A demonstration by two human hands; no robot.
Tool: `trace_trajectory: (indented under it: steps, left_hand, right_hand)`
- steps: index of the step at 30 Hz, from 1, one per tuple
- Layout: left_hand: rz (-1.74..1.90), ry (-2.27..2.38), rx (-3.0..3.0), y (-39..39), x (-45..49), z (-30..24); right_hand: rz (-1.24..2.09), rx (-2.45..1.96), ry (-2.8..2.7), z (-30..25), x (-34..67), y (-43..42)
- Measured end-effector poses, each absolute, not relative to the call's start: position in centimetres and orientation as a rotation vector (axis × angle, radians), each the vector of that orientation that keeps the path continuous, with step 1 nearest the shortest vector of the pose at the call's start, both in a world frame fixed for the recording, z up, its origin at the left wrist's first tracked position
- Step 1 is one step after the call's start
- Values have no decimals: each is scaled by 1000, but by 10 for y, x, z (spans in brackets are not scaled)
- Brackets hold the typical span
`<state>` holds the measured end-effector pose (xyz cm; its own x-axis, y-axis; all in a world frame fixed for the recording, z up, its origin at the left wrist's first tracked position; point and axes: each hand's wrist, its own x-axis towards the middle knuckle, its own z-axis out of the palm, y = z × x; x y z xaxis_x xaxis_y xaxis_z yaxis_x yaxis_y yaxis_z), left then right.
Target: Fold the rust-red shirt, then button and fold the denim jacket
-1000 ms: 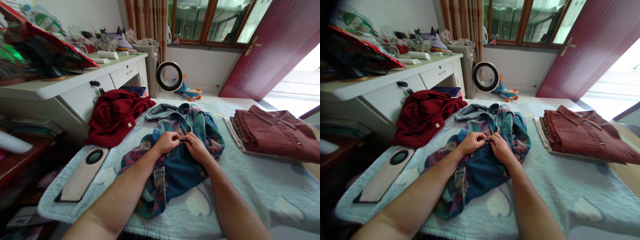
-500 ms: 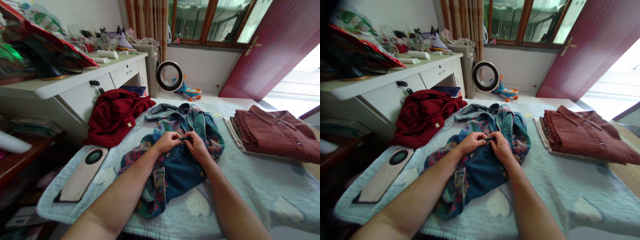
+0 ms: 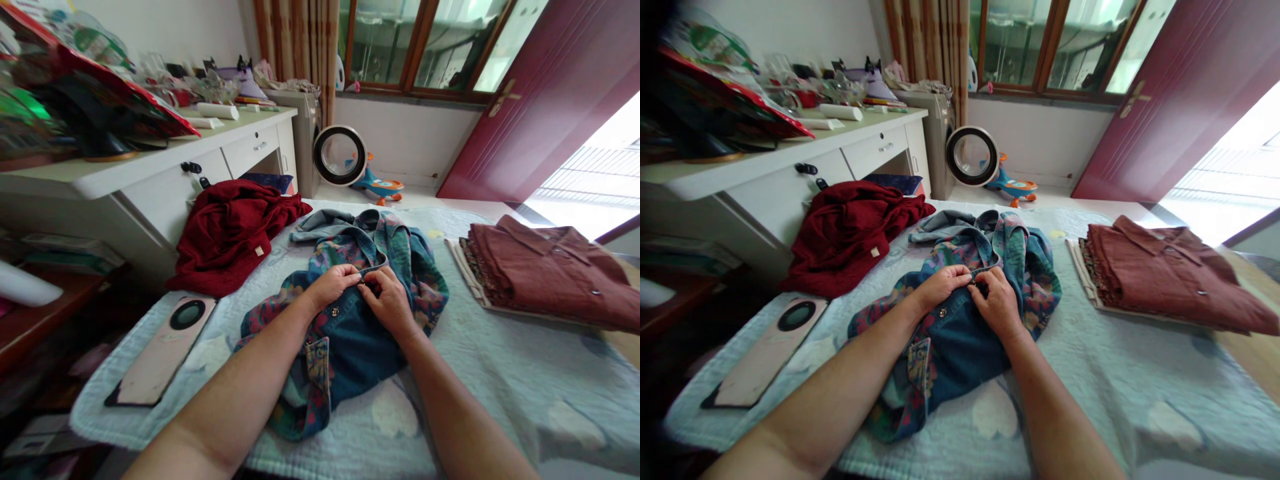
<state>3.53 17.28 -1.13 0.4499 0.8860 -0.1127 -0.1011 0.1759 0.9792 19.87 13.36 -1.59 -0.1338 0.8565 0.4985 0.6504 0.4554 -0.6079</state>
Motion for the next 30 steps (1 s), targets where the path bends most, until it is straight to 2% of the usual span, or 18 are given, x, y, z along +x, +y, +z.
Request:
trace_trajectory:
  steps: [11,16,21,26,30]
  left_hand:
    - [925,893,1586,174,42,-26]
    - [856,942,1818,173,42,-26]
    - [844,1097,1979,170,41,-21]
    - [985,1157,1777,175,40,-21]
    - [1132,1135,1251,190,42,-10]
  right_hand:
    - [476,-1183,-1935,-9,207,135]
    - [314,-1211,-1820,0,218,149]
    - [155,-1364,-1984,5,234,179]
    - [124,-1414,-2019,-10,250,190]
    - [147,-1383,-1943,-28,257,186]
